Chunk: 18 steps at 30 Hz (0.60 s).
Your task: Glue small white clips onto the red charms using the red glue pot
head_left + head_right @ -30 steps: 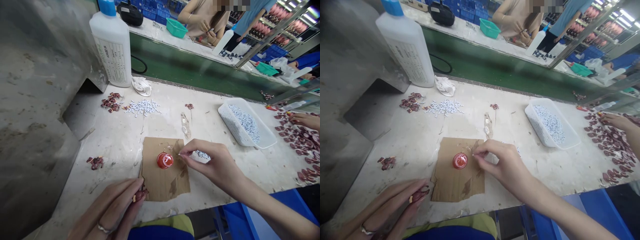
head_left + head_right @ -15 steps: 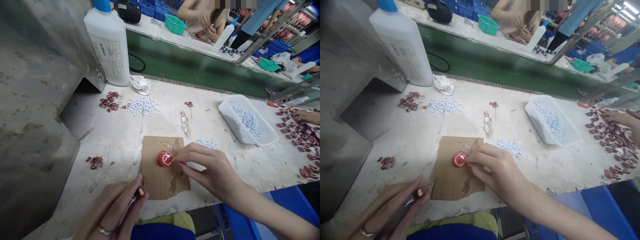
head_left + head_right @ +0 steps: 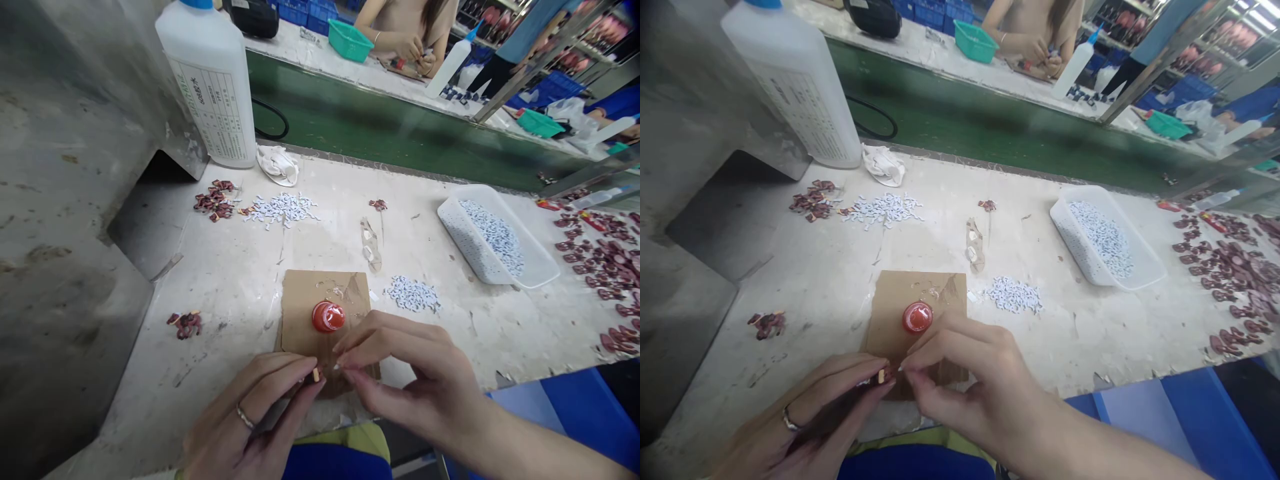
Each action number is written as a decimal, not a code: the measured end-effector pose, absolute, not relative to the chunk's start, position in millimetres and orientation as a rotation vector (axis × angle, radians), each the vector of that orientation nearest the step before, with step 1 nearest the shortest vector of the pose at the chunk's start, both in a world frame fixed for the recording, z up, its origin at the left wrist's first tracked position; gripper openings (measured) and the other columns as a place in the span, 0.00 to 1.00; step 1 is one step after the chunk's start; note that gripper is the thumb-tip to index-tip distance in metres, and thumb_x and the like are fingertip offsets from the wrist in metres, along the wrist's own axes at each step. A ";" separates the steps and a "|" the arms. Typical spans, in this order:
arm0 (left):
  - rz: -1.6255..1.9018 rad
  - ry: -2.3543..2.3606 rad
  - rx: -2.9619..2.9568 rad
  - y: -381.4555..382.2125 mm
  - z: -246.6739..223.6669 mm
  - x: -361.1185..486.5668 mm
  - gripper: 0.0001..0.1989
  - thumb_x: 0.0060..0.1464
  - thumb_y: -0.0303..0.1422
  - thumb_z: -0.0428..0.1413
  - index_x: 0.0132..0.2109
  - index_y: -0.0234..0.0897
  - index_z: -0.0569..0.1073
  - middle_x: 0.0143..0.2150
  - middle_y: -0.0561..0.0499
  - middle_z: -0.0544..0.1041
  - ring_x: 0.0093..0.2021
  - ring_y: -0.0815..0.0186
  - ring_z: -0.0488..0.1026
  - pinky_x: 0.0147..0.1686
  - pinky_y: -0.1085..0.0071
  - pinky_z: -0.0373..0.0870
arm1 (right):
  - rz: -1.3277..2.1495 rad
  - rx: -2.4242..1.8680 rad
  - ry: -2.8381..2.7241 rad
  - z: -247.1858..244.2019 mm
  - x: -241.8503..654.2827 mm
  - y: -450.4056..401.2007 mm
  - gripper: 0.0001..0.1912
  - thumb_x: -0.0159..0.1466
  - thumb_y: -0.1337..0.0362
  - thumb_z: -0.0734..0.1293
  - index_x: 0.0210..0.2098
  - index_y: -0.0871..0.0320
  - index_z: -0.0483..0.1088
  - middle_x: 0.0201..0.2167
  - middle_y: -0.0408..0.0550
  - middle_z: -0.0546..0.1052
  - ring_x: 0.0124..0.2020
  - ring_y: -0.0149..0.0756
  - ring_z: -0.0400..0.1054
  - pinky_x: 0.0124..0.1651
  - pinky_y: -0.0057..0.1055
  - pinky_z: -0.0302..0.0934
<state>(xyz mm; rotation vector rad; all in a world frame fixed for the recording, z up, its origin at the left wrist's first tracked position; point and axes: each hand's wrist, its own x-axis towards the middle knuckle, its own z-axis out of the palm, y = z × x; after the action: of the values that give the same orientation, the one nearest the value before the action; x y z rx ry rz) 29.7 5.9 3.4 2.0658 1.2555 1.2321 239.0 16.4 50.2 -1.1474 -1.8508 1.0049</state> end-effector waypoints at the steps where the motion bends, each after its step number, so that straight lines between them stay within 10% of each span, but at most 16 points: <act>1: 1.202 1.249 2.072 6.1 2.3 29.3 0.08 0.64 0.26 0.59 0.48 0.42 0.76 0.43 0.62 0.81 0.39 0.82 0.78 0.50 0.92 0.72 | 1.031 -1.135 -1.834 48.1 236.6 15.0 0.07 0.68 0.73 0.70 0.42 0.55 0.75 0.40 0.46 0.80 0.40 0.34 0.76 0.43 0.31 0.73; 18: 1.246 1.138 2.062 2.5 2.5 28.6 0.15 0.58 0.17 0.60 0.48 0.38 0.76 0.45 0.58 0.80 0.44 0.78 0.79 0.51 0.87 0.76 | 0.669 -0.993 -2.260 51.4 231.9 7.3 0.11 0.74 0.75 0.61 0.52 0.67 0.73 0.44 0.59 0.79 0.44 0.40 0.76 0.43 0.31 0.75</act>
<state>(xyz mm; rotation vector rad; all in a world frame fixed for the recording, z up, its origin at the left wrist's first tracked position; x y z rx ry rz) 28.6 2.5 2.5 2.0622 1.1378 1.2458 231.9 7.3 51.4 -0.9930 -2.2603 0.6695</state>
